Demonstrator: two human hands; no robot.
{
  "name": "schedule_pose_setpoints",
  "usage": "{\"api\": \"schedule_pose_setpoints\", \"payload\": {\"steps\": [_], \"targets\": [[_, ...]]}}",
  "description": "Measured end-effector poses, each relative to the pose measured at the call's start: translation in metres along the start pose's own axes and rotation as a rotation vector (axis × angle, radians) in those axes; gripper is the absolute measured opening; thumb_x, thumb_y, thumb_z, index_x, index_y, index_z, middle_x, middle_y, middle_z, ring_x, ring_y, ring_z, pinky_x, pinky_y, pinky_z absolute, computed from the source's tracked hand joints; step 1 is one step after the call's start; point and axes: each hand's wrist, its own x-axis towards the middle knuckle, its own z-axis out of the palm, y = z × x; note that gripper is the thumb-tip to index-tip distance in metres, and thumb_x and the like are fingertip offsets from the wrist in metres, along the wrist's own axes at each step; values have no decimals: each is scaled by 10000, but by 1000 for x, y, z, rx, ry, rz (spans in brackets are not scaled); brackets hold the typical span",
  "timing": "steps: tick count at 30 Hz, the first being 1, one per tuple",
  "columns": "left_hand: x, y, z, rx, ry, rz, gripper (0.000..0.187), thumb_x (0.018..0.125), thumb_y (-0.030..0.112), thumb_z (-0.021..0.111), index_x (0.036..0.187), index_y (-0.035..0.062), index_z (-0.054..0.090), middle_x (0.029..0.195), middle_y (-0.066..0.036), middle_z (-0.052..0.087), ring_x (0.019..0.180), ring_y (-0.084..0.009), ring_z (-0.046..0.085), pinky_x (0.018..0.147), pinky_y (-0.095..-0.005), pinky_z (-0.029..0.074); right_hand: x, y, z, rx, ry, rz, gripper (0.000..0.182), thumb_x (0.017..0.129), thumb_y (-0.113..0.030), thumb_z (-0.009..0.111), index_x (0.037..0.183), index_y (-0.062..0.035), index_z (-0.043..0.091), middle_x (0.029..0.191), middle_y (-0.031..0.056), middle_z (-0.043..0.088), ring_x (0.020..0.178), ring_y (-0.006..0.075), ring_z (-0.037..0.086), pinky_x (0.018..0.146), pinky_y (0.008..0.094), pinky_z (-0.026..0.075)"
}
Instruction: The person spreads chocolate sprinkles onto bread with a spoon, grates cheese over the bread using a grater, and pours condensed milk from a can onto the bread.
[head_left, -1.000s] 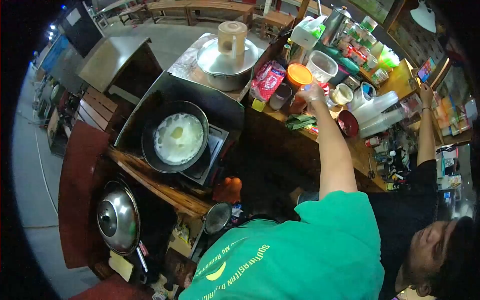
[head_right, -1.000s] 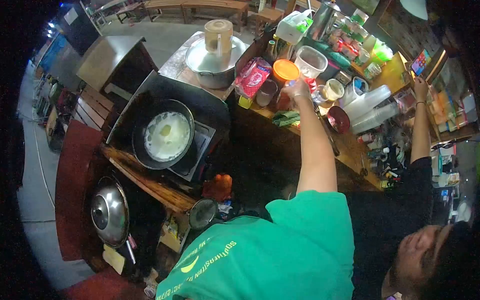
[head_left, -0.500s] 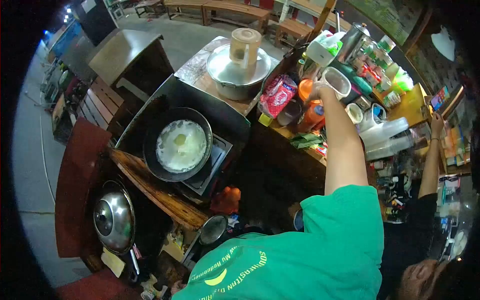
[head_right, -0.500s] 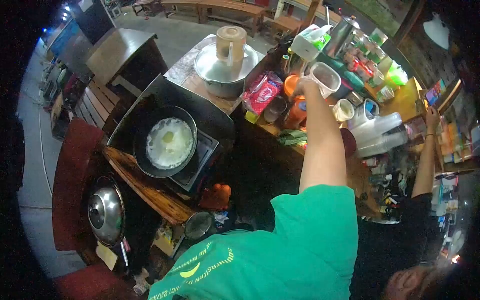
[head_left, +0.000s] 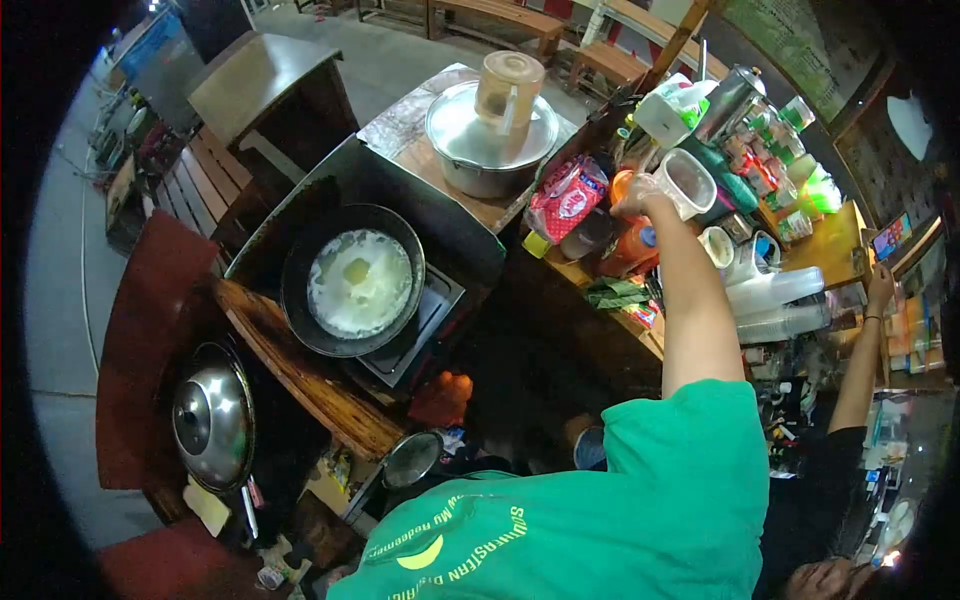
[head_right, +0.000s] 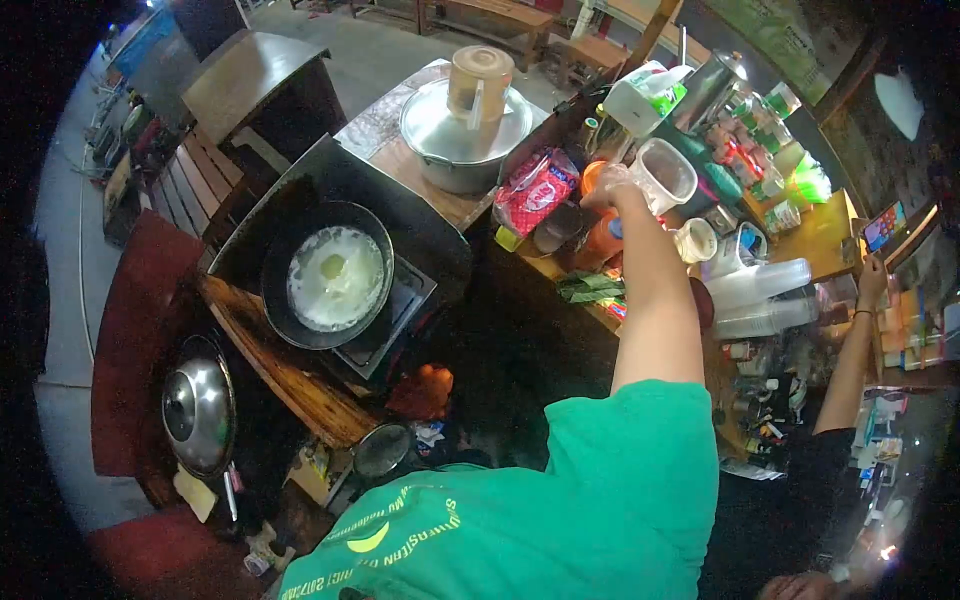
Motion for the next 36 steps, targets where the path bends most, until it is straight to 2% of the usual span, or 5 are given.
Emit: {"api": "schedule_pose_setpoints", "payload": {"steps": [13,16,20,34,36], "targets": [[-10,-3,19,-23,29,5,395,876,252,652,1152,-26,600,1001,-218,652,958,-340,628,859,-430,502,-8,5,-1,130,108,65,815,549,-517,837,1140,16,662,1208,207,645,1127,298,626,969,378,508],[-16,-6,16,-16,37,0,396,874,252,652,1152,-25,600,1002,-220,653,959,-344,628,859,-431,501,-11,8,-10,249,88,70,1117,523,-458,875,1384,53,380,1219,244,623,1122,350,623,976,383,499],[-21,-12,10,4,41,-11,397,872,252,653,1152,-24,602,1003,-222,653,961,-348,627,860,-432,501,6,25,-17,181,23,-13,792,538,-501,832,1062,66,657,1049,242,686,989,329,678,855,387,543],[-20,-26,-3,51,23,12,400,864,252,656,1152,-20,605,1007,-231,655,968,-364,626,862,-437,498,-54,33,-134,68,3,-8,882,572,-524,835,1216,27,593,1265,226,609,1146,329,602,961,374,491],[-20,-25,0,55,26,6,400,862,252,656,1152,-20,606,1008,-232,656,969,-366,626,862,-438,498,-57,48,-126,341,265,-210,909,572,-508,835,1252,31,563,1264,230,611,1119,348,614,954,384,498]]}}
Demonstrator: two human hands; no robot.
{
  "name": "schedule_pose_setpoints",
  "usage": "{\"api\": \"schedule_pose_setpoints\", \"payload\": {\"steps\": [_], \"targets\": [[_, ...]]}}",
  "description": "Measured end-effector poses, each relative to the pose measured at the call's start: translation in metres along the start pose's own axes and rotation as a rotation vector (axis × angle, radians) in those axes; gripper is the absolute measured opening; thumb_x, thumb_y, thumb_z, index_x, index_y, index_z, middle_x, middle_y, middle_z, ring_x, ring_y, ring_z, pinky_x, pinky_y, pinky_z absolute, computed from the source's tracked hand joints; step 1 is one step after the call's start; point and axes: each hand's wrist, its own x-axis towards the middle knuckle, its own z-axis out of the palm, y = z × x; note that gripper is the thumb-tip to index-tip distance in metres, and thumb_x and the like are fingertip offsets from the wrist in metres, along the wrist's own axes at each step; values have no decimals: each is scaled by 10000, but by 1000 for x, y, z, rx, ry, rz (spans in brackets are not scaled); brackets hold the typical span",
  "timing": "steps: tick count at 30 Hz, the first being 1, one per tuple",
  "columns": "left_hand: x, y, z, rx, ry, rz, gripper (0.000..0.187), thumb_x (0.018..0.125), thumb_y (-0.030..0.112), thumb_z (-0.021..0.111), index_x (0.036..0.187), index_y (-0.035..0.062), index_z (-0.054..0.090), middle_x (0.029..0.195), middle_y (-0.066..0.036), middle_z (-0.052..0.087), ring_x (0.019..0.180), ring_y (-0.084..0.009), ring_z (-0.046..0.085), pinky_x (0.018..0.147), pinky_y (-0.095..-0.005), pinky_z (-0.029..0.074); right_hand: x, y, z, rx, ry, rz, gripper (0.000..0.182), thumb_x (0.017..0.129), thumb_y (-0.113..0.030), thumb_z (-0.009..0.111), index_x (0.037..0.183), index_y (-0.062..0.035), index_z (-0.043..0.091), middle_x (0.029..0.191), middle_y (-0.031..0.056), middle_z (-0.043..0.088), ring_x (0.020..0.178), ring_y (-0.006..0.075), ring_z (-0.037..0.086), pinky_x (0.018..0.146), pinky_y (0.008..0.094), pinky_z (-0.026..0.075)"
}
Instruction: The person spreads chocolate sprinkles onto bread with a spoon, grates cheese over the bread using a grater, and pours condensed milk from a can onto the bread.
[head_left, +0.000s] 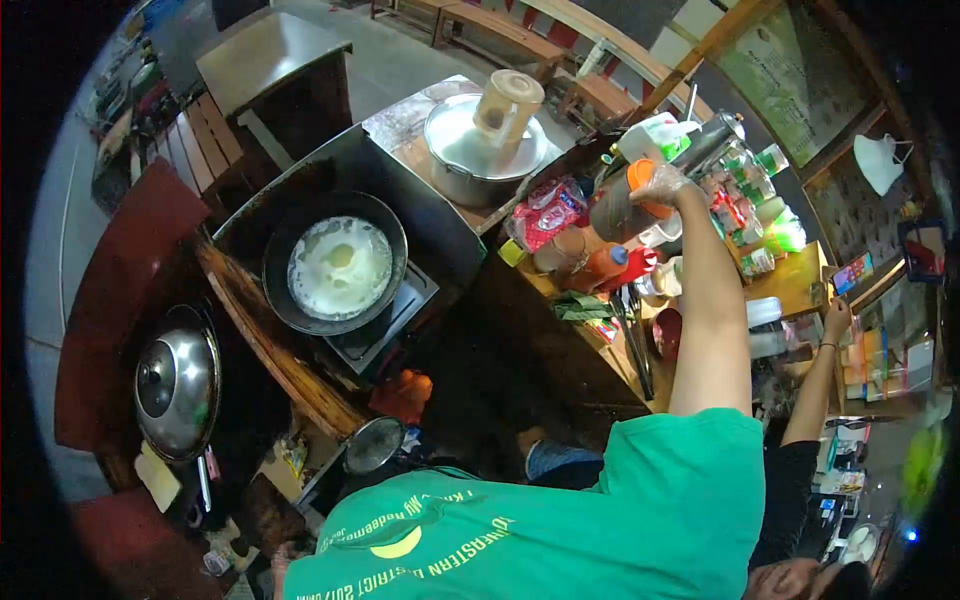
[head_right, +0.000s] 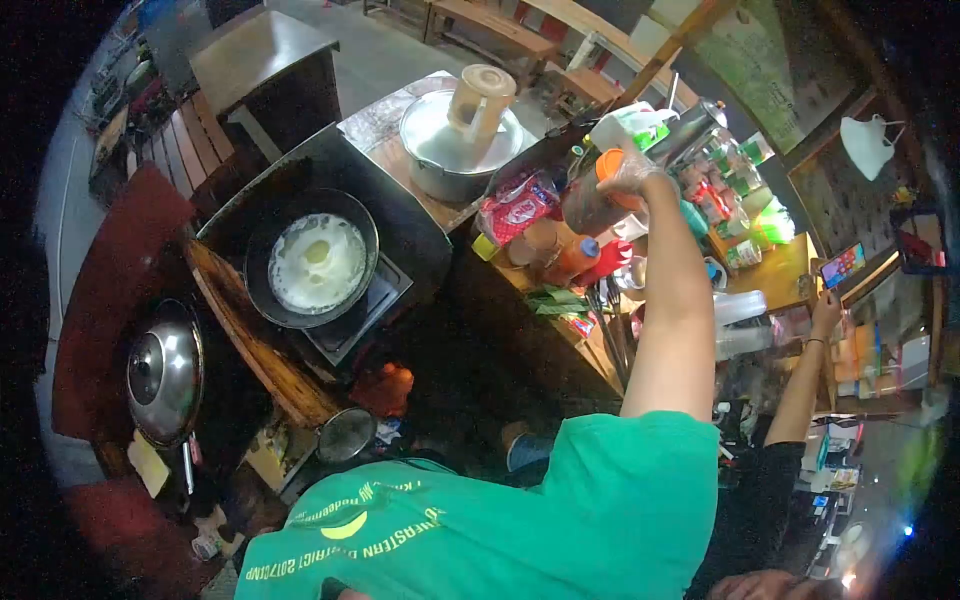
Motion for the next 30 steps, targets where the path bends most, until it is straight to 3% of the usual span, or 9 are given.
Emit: {"api": "schedule_pose_setpoints", "payload": {"steps": [7,9,12,19,20,23,26,29,30], "targets": [[7,1,3,-5,-15,26,402,858,252,657,1152,-18,608,1010,-236,657,973,-374,626,864,-440,497,-3,-6,-27,-223,-91,96,942,537,-432,823,1303,10,499,1156,238,652,1072,338,636,904,390,516],[8,-1,3,-2,-21,34,403,857,252,658,1152,-17,608,1011,-238,657,974,-377,625,864,-441,496,-1,-7,-39,-202,-168,174,697,535,-453,832,1015,30,683,980,192,700,839,255,681,744,371,549],[12,-2,1,4,-34,47,403,855,251,658,1152,-17,609,1012,-240,657,975,-380,625,864,-442,496,-3,-13,-57,-245,-40,123,598,541,-450,823,886,24,704,872,171,709,745,241,681,655,371,542],[19,-8,-10,8,-57,84,405,851,251,660,1152,-15,611,1014,-244,658,979,-388,625,865,-445,495,-4,-40,-113,-305,-4,-12,709,533,-510,816,950,49,689,954,182,715,790,281,690,696,380,548],[20,-8,-12,8,-60,93,405,850,251,660,1152,-14,611,1014,-244,659,979,-389,625,866,-445,495,-34,-83,-133,-262,-120,30,658,544,-475,805,927,44,678,947,173,711,786,269,686,692,384,545],[24,-11,-22,9,-70,112,406,848,251,660,1152,-14,612,1015,-246,659,981,-393,624,866,-446,494,-54,-122,-152,-314,7,-42,572,558,-433,797,875,28,679,901,161,709,755,256,681,666,378,540],[30,-15,-29,1,-75,142,407,847,251,661,1152,-13,613,1016,-248,659,982,-396,624,867,-447,494,-92,-185,-168,-349,-47,-136,649,556,-432,802,1008,13,663,997,174,702,867,265,685,741,373,539],[36,-27,-39,1,-87,173,408,845,251,661,1152,-12,614,1017,-250,660,984,-399,624,867,-448,493,-135,-245,-180,-308,-53,-261,944,566,-407,808,1343,4,466,1225,211,619,1124,295,612,943,372,482],[36,-32,-44,2,-84,189,408,844,251,661,1152,-12,614,1017,-251,660,984,-401,624,867,-449,493,-157,-275,-188,-311,-43,-271,944,566,-407,808,1343,4,466,1225,211,619,1124,295,612,943,372,482]]}}
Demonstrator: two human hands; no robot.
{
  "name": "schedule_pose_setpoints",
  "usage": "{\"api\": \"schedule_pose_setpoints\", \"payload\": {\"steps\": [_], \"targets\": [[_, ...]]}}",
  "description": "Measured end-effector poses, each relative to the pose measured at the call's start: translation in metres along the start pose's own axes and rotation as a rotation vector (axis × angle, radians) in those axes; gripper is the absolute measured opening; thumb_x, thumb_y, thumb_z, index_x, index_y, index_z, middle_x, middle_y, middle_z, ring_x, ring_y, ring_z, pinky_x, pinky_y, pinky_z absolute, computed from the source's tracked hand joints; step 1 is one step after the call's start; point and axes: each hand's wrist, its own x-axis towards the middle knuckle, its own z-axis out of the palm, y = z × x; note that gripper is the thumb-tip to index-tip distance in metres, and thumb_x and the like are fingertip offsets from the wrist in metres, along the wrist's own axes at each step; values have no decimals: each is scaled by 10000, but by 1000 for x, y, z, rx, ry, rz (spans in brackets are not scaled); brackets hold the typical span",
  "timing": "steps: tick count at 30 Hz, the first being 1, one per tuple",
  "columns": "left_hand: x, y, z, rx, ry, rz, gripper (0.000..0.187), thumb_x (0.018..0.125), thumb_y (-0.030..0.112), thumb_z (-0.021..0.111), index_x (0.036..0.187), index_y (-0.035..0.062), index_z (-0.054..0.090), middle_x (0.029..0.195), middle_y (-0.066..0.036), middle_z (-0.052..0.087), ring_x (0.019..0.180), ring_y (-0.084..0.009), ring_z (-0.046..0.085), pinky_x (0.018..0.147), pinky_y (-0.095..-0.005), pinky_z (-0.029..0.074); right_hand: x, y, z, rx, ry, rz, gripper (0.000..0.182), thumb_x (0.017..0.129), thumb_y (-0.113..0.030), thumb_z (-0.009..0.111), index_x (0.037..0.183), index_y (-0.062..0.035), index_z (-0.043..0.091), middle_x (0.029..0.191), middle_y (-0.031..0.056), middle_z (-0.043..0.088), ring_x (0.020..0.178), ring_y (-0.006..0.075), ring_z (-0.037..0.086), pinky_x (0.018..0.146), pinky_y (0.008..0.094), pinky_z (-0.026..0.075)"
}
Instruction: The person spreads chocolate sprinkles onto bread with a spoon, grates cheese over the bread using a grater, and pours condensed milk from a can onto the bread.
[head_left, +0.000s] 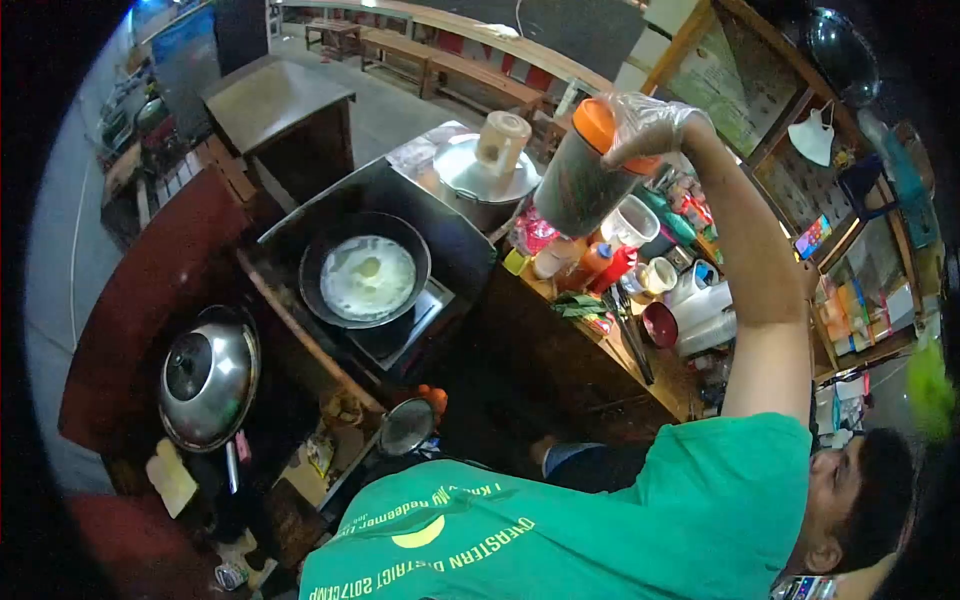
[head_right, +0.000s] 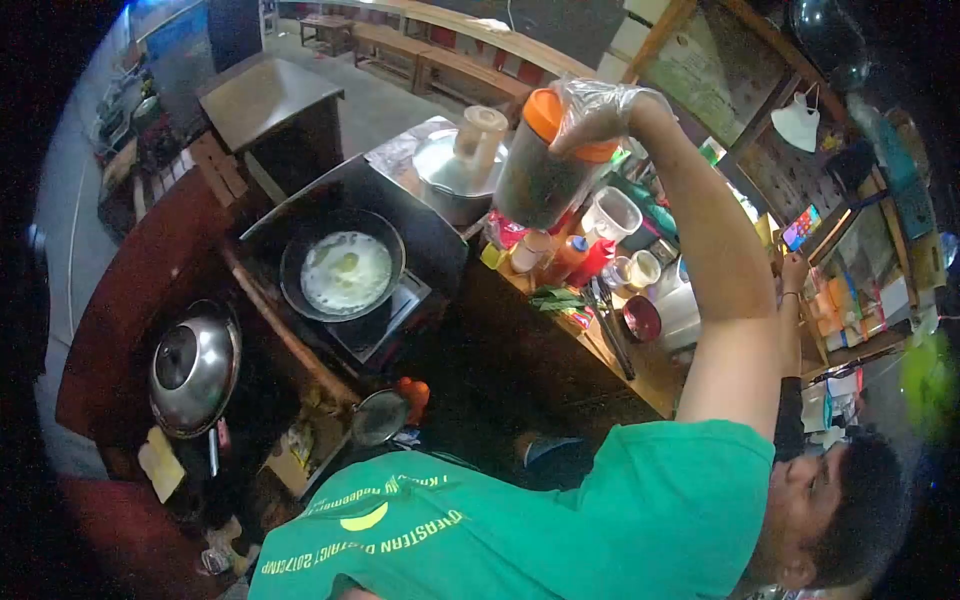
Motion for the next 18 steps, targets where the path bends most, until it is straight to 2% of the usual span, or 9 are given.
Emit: {"api": "schedule_pose_setpoints", "payload": {"steps": [2,3,6,10,12,13,15,17,18], "targets": [[-3,-15,-12,14,-5,36,409,843,251,662,1152,-11,615,1018,-252,660,985,-403,624,868,-449,493,-29,-65,-24,-54,-109,-112,1008,597,-426,789,1422,-16,380,1246,220,578,1100,317,590,985,372,460],[-6,-24,-21,34,-7,65,409,842,251,662,1152,-11,615,1018,-253,660,986,-404,624,868,-450,492,-41,-89,-26,9,-84,-166,1015,588,-366,811,1428,-17,362,1215,205,588,1101,305,590,993,388,458],[-13,-57,-44,176,-12,218,410,840,251,663,1152,-10,616,1019,-254,661,987,-407,623,868,-451,492,-62,-153,-25,112,-48,-411,903,566,-320,803,1326,26,460,1117,216,642,1042,305,633,923,376,484],[-18,-105,-72,470,24,584,411,838,251,663,1152,-9,617,1020,-257,661,989,-412,623,869,-452,491,-121,-270,-32,114,-23,-786,928,522,-253,843,1320,16,452,1111,209,627,1076,309,611,945,398,476],[15,-180,-76,-330,-174,185,465,823,241,682,1256,94,597,1234,-213,615,1104,-389,599,928,-463,492,-142,-326,-30,147,-17,-947,983,502,-252,869,1334,24,425,1150,215,601,1115,321,589,963,415,471],[-41,-85,-102,380,-38,454,446,828,194,682,1257,107,596,1244,-190,622,1084,-369,622,888,-438,519,-151,-353,-23,141,-41,-999,1008,499,-259,873,1346,29,409,1179,222,583,1132,330,578,980,419,462],[-86,7,-125,474,-69,348,414,838,160,679,1242,104,606,1187,-167,656,1035,-355,648,875,-410,531,-164,-403,-5,133,-70,-1067,1059,492,-274,880,1370,39,379,1238,237,548,1166,348,557,1013,427,446],[-82,2,-129,342,-24,404,330,889,170,655,1209,93,625,1035,-130,697,893,-256,693,803,-363,557,-175,-449,13,99,-90,-1092,1110,484,-288,887,1395,49,349,1298,251,513,1200,366,536,1046,434,429],[-77,1,-130,336,-21,392,330,889,170,655,1209,93,625,1035,-130,697,893,-256,693,803,-363,557,-178,-474,22,75,-112,-1107,1135,481,-296,890,1407,54,334,1327,258,495,1216,375,526,1062,438,421]]}}
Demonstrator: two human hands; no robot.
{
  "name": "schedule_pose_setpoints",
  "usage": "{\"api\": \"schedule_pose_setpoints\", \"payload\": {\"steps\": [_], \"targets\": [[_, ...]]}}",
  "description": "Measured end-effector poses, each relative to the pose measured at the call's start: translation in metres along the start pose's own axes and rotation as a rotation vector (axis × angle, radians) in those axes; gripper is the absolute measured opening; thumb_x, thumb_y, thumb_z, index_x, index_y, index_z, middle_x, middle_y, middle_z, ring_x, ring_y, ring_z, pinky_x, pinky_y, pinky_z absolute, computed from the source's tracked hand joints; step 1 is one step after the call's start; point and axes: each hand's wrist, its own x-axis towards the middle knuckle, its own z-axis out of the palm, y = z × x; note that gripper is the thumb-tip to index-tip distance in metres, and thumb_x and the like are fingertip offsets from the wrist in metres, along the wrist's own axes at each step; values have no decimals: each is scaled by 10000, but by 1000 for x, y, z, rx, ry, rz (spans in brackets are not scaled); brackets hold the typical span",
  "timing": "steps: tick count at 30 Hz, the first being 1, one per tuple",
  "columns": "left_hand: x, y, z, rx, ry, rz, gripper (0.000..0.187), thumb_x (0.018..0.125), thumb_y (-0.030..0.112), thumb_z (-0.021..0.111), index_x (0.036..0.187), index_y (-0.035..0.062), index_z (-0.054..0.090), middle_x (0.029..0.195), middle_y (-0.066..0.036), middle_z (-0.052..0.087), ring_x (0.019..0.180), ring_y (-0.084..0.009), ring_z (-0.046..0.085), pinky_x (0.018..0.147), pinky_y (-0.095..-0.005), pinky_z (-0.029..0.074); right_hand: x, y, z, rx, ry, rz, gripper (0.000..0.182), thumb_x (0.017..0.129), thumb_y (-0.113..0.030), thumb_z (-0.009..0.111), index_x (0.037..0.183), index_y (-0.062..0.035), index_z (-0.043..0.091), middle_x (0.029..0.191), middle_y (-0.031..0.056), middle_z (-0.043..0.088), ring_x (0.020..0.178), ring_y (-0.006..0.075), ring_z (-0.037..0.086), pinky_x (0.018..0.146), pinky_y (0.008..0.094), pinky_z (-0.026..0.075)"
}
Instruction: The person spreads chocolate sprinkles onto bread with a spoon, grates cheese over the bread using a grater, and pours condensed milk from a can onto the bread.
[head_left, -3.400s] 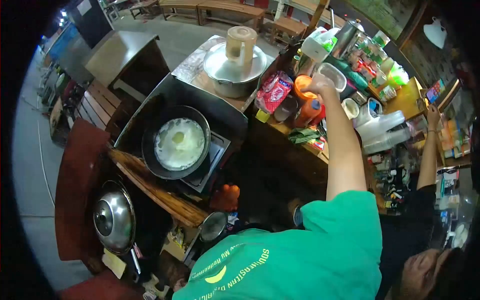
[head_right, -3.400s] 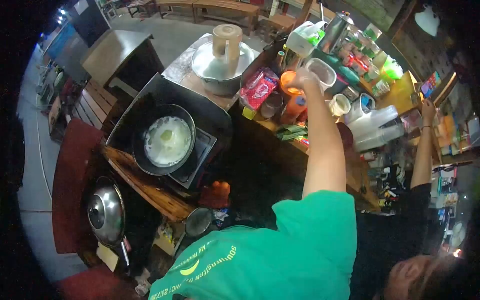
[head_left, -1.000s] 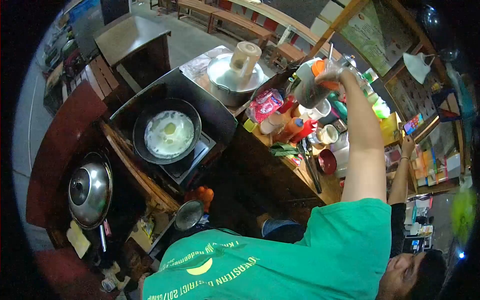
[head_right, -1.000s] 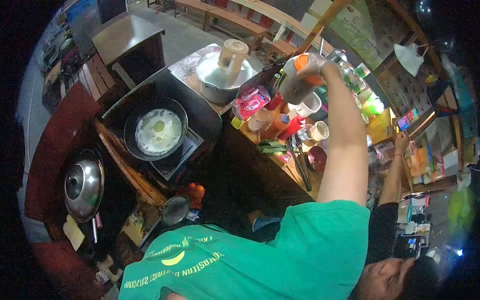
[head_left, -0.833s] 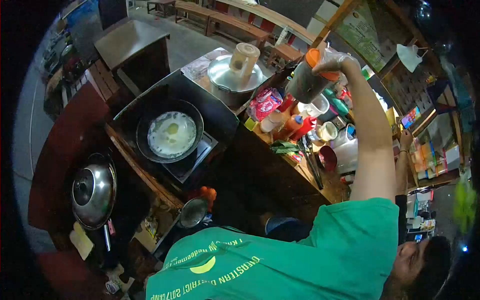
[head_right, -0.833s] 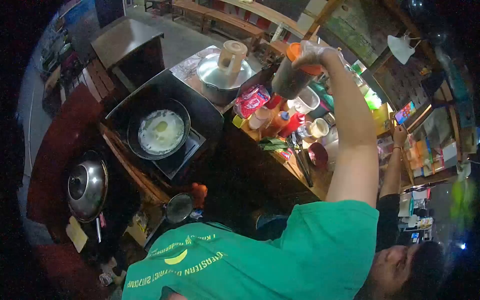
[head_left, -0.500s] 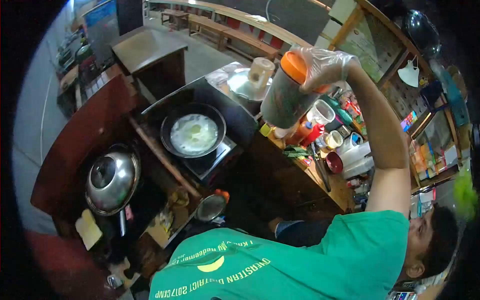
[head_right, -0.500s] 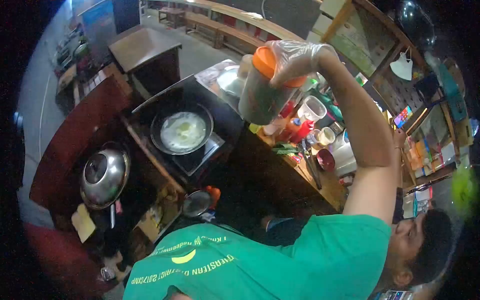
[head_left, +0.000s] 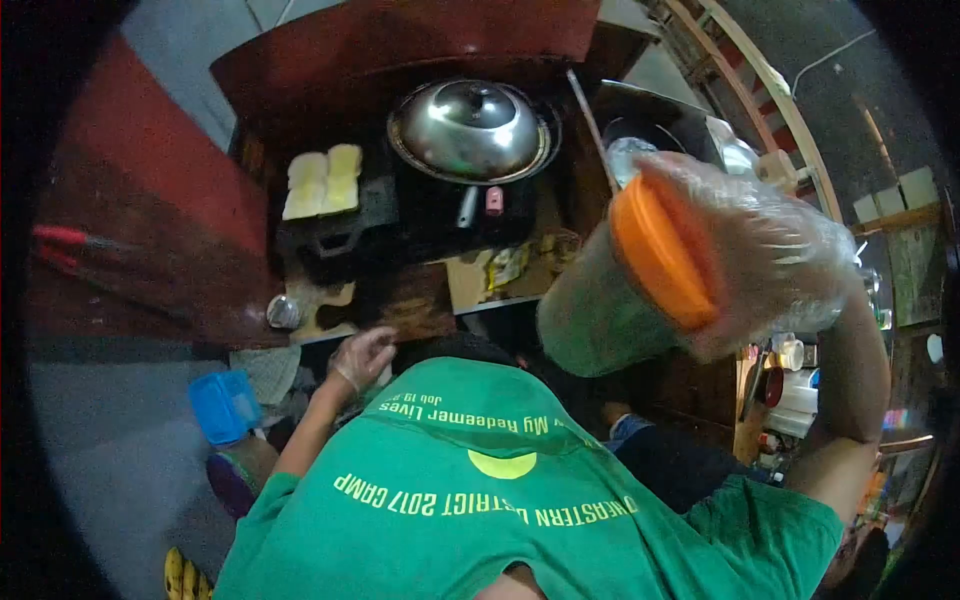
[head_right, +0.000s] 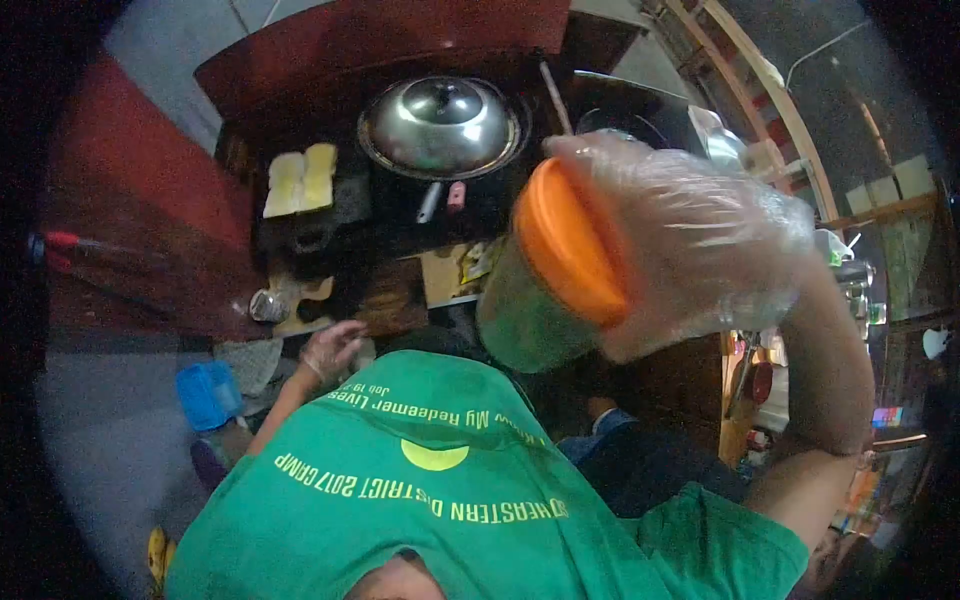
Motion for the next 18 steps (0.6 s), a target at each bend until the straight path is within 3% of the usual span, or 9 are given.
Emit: {"api": "schedule_pose_setpoints", "payload": {"steps": [2,3,4,6,8,9,14,16,18], "targets": [[10,-5,6,-410,42,118,331,930,218,641,1219,61,605,1042,-112,691,852,-217,693,760,-335,567,42,-21,16,22,-90,-5,1187,474,-310,897,1431,65,304,1386,273,460,1250,393,505,1095,446,404],[18,-13,13,-414,50,113,331,930,218,641,1219,61,605,1042,-112,691,852,-217,693,760,-335,567,61,-38,23,75,-172,16,1187,478,-309,888,1428,84,294,1388,303,443,1251,405,499,1088,446,407],[28,-23,22,-652,-7,83,390,943,280,630,1253,51,570,1097,-122,668,863,-224,690,756,-337,571,83,-52,31,131,-261,37,1188,482,-307,878,1425,103,284,1390,333,427,1251,418,494,1081,446,411],[31,-27,29,-898,-49,50,455,955,341,620,1287,42,535,1152,-132,645,874,-231,687,752,-339,576,110,-74,64,21,-221,-34,1155,495,-309,856,1393,150,294,1339,361,438,1239,441,486,1067,457,416],[29,-21,32,-1388,-99,-185,631,955,528,542,1362,54,450,1264,-171,577,963,-266,656,810,-410,567,135,-92,102,-4,-205,-33,1144,501,-319,850,1381,166,301,1306,351,454,1197,440,503,1038,455,435],[28,-13,31,-1513,-147,-206,742,942,665,413,1395,77,406,1319,-158,536,1050,-283,612,837,-450,540,148,-99,121,-26,-184,-17,1135,508,-330,843,1368,181,309,1272,340,469,1154,440,520,1010,453,455],[44,-42,54,-1844,-245,-155,744,948,691,337,1393,102,435,1365,-93,523,1095,-287,584,900,-455,475,209,-121,219,-28,-131,27,1080,532,-346,832,1344,176,345,1212,279,476,1086,389,525,901,455,493],[59,-50,58,-1906,-234,-104,656,1010,587,274,1472,130,362,1440,-79,471,1306,-268,468,1091,-482,380,230,-126,242,-15,-133,39,1069,538,-344,831,1346,165,350,1210,271,474,1107,392,518,901,460,493],[63,-52,60,-1826,-95,-118,603,1026,533,301,1479,139,351,1455,-63,459,1343,-253,435,1115,-467,367,249,-131,260,42,-234,123,1084,543,-348,842,1369,141,339,1229,267,473,1129,398,515,906,454,491]]}}
